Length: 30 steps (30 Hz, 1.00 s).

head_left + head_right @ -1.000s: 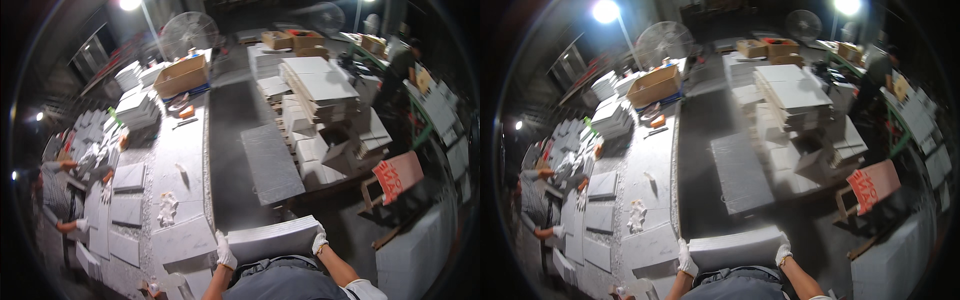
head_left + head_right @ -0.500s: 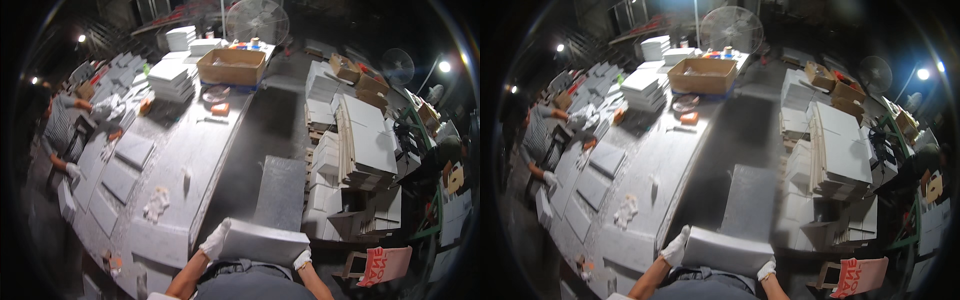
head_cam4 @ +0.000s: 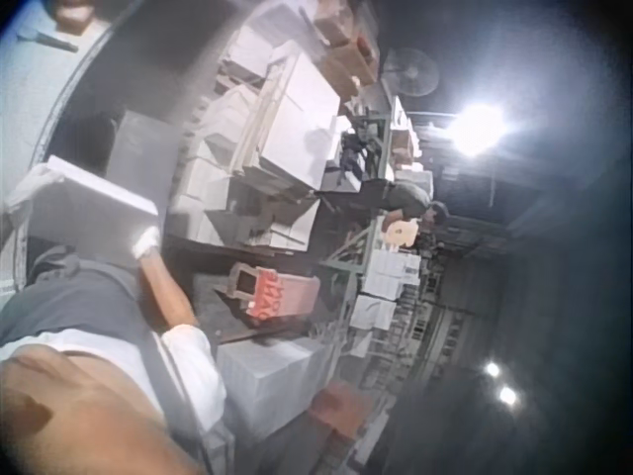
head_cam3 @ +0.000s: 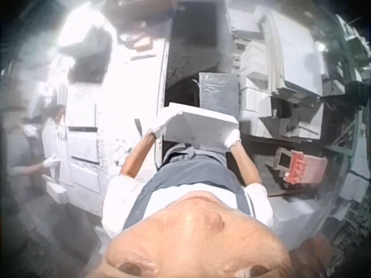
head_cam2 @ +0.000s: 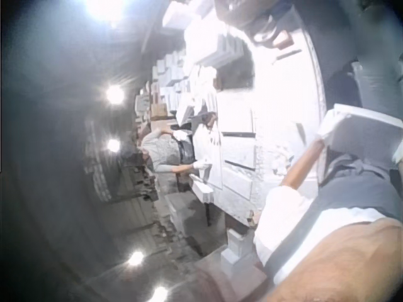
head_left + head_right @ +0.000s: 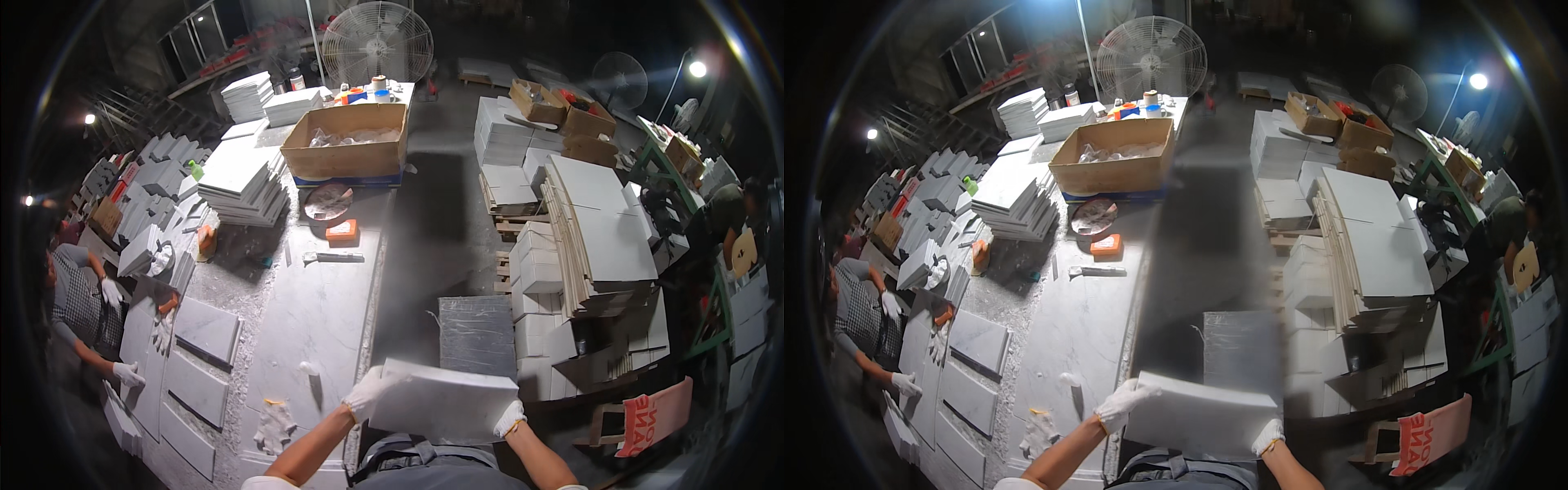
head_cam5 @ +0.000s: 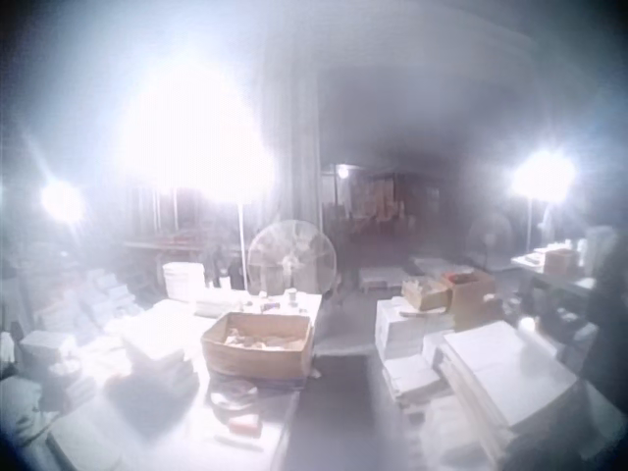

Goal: The person uses a metal scraper to remove residue from the edges of white stone tiles, then marks the tiles with a marker. The person stacks the finished tiles and places them on a nearby table. A coworker is visible working at the same table.

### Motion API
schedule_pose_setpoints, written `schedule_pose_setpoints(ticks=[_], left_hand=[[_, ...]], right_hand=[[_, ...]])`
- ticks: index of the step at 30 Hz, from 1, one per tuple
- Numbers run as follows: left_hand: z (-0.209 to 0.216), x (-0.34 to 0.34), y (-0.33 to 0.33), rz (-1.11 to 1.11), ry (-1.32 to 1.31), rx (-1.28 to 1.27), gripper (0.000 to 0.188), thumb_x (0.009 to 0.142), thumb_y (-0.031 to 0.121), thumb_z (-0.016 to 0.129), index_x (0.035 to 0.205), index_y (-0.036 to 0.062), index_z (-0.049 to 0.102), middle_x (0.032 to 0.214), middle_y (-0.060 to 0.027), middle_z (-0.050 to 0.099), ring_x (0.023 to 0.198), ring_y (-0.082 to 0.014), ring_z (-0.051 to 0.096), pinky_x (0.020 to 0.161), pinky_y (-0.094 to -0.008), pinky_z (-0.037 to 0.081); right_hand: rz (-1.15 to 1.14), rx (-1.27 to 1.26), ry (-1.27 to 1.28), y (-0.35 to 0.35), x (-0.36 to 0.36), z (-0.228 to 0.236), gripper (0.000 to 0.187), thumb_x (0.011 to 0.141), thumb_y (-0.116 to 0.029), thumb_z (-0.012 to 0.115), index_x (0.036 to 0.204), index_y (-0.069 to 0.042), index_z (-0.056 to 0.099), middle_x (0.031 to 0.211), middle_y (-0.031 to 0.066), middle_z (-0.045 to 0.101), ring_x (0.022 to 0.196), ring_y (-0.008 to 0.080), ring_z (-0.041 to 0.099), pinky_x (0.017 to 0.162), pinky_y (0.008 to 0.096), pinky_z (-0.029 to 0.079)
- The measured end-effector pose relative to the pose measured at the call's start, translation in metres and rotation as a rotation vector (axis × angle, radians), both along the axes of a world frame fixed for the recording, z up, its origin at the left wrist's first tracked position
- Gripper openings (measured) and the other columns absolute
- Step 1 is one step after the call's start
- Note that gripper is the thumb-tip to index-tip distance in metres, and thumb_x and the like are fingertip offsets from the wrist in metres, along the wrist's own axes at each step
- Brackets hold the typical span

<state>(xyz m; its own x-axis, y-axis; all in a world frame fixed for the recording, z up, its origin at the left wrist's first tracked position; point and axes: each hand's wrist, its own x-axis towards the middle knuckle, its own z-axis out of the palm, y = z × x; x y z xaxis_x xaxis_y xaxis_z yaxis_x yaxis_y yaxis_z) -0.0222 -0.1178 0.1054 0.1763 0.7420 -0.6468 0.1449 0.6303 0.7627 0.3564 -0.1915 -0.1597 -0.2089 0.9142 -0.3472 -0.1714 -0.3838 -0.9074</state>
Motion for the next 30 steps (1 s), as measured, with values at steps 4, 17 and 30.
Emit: schedule_pose_setpoints(ticks=[4,17,30], left_hand=[[0.001,-0.044,0.06,0.001,0.064,0.007,0.044,0.091,0.042,0.072,0.104,0.0005,0.073,0.089,-0.0067,0.072,0.081,-0.0117,0.066,0.069,-0.0299,0.054],[-0.024,-0.229,0.181,0.335,-0.052,0.053,0.027,0.104,0.033,0.062,0.115,0.0095,0.071,0.106,0.0023,0.07,0.095,-0.0083,0.064,0.082,-0.0275,0.051],[-0.077,-0.298,0.187,0.536,0.062,-0.023,0.048,0.097,0.037,0.071,0.136,0.0095,0.065,0.128,0.0019,0.067,0.118,-0.0126,0.059,0.105,-0.0294,0.042]], right_hand=[[0.128,0.213,-0.222,0.041,-0.039,0.0,0.048,0.11,-0.035,0.031,0.141,-0.006,0.054,0.14,0.0101,0.06,0.125,0.0255,0.058,0.11,0.0391,0.045],[-0.225,-0.769,0.754,0.232,-0.251,0.095,0.066,0.107,-0.055,0.023,0.13,-0.007,0.063,0.126,0.0149,0.068,0.112,0.0379,0.066,0.1,0.0576,0.052],[-0.157,-0.846,-0.003,0.259,-0.332,0.089,0.097,0.098,-0.08,0.019,0.142,-0.001,0.053,0.14,0.0158,0.061,0.127,0.0344,0.059,0.112,0.0427,0.044]])
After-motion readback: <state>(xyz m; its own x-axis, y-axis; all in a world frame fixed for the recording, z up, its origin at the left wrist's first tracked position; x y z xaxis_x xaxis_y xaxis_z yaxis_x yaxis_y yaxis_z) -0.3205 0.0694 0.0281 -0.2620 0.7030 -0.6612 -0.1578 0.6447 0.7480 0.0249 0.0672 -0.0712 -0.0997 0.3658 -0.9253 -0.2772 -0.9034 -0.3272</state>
